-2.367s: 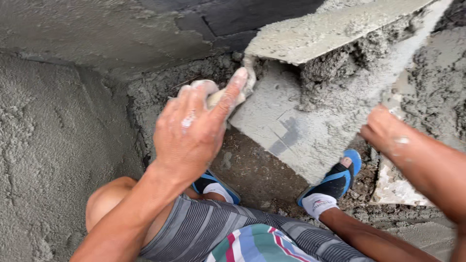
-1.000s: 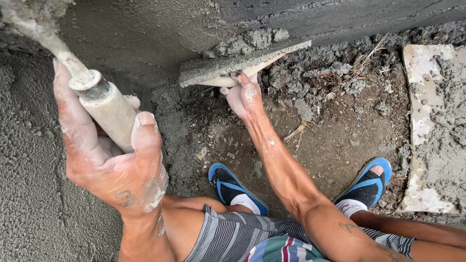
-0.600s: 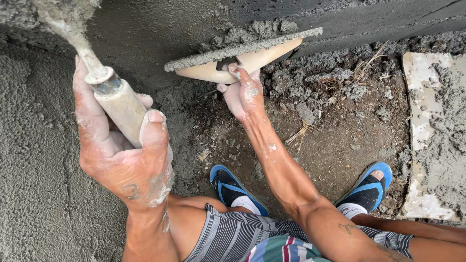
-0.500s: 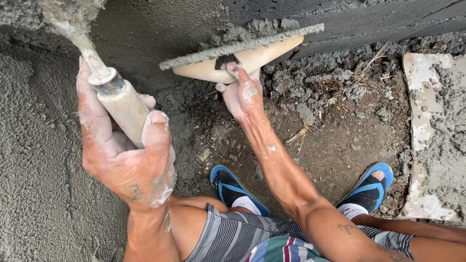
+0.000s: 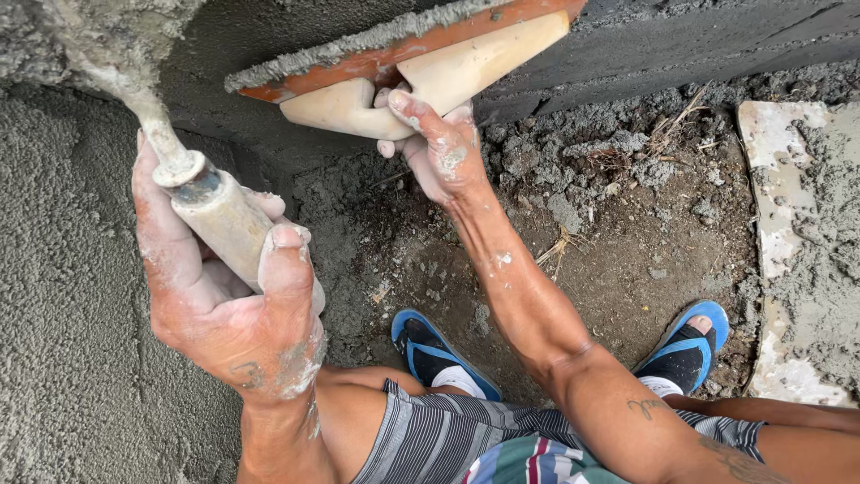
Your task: The person scoops wet cement from a wooden board using a trowel and applies it to a vertical wall surface. They then use a wooden float to smooth and level the applied cement, repeating the process to cover a section of the wall.
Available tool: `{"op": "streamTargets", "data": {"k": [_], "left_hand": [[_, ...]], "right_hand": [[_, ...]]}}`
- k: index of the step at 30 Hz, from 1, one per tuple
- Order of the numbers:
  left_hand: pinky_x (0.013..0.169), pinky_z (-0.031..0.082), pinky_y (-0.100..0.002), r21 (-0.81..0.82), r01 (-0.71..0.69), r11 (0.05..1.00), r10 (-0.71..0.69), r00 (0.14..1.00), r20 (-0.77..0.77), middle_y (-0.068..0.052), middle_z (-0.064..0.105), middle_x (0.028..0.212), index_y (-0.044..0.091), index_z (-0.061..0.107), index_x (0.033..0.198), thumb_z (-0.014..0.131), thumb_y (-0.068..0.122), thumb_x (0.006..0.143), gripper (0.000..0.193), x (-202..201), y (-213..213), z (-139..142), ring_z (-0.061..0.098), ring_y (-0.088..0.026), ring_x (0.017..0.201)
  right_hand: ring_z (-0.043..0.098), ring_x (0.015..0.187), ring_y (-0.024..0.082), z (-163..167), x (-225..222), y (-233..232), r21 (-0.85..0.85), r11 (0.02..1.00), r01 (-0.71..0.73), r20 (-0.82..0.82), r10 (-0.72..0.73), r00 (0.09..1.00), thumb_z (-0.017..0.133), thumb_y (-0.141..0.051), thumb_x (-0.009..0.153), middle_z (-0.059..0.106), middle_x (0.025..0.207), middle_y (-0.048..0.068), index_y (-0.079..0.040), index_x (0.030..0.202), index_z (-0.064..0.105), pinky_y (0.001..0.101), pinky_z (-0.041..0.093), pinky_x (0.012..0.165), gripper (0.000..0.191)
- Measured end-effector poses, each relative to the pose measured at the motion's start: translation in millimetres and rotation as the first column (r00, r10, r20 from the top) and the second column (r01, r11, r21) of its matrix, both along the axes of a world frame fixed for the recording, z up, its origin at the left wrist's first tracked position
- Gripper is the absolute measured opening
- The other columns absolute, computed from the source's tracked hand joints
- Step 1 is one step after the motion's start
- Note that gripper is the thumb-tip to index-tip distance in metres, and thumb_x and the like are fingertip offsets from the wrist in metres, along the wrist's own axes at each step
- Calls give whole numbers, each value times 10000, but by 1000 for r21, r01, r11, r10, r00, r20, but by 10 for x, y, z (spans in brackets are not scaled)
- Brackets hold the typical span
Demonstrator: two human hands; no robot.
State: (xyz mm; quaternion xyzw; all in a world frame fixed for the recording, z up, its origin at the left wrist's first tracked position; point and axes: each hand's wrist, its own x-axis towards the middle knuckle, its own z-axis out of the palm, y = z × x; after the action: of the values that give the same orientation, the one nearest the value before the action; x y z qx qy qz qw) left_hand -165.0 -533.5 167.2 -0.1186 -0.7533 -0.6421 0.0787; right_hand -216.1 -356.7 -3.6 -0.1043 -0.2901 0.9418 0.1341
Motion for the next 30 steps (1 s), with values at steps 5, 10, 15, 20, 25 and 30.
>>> {"op": "streamTargets", "data": {"k": [5,10,15,20,25,30], "left_hand": [[846,617,-240,21,-3,1000,3,1000,-3,-78,581,1148,-58,384,1609,688,51,992,696,34,-16,14,619,-116,907],[829,628,-249,42,3,999,-4,1000,30,-89,598,1095,-64,369,1622,692,46,1001,709,51,10,10,628,-121,899],[848,633,-250,-16,-15,1000,15,1000,-1,-109,624,1089,-71,380,1618,708,67,1017,699,70,21,-2,645,-133,899],[799,643,-262,27,-29,999,30,999,-38,-111,593,1084,-78,374,1601,749,109,1017,718,120,-4,4,632,-149,876],[788,661,-291,48,-19,999,23,995,-101,-116,574,1112,-82,320,1627,736,103,1039,744,132,-93,42,644,-174,892],[738,627,-305,138,-36,990,52,992,-115,-163,614,1043,-84,293,1637,728,102,998,795,183,-156,56,645,-197,790]], "right_hand": [[720,901,262,67,-23,-1,67,998,19,-56,-15,998,756,-115,967,705,1071,204,65,1219,568,399,639,641,363],[740,937,266,160,-79,-32,75,997,29,-94,-22,995,740,-117,967,701,1081,208,61,1266,512,404,668,642,416],[745,910,268,331,-121,-60,86,995,48,-123,-37,992,730,-120,971,699,1083,216,62,1294,495,391,669,625,439],[751,910,276,551,-199,-168,188,975,122,-201,-83,976,740,-65,987,693,1081,208,38,1304,493,396,675,597,414],[755,940,257,742,-238,-236,220,964,152,-255,-93,962,726,-45,1028,671,1054,192,34,1307,468,369,684,568,388],[764,923,239,932,-249,-260,412,887,209,-278,-96,956,777,-54,966,650,1204,171,-15,1402,382,359,709,602,589]]}}
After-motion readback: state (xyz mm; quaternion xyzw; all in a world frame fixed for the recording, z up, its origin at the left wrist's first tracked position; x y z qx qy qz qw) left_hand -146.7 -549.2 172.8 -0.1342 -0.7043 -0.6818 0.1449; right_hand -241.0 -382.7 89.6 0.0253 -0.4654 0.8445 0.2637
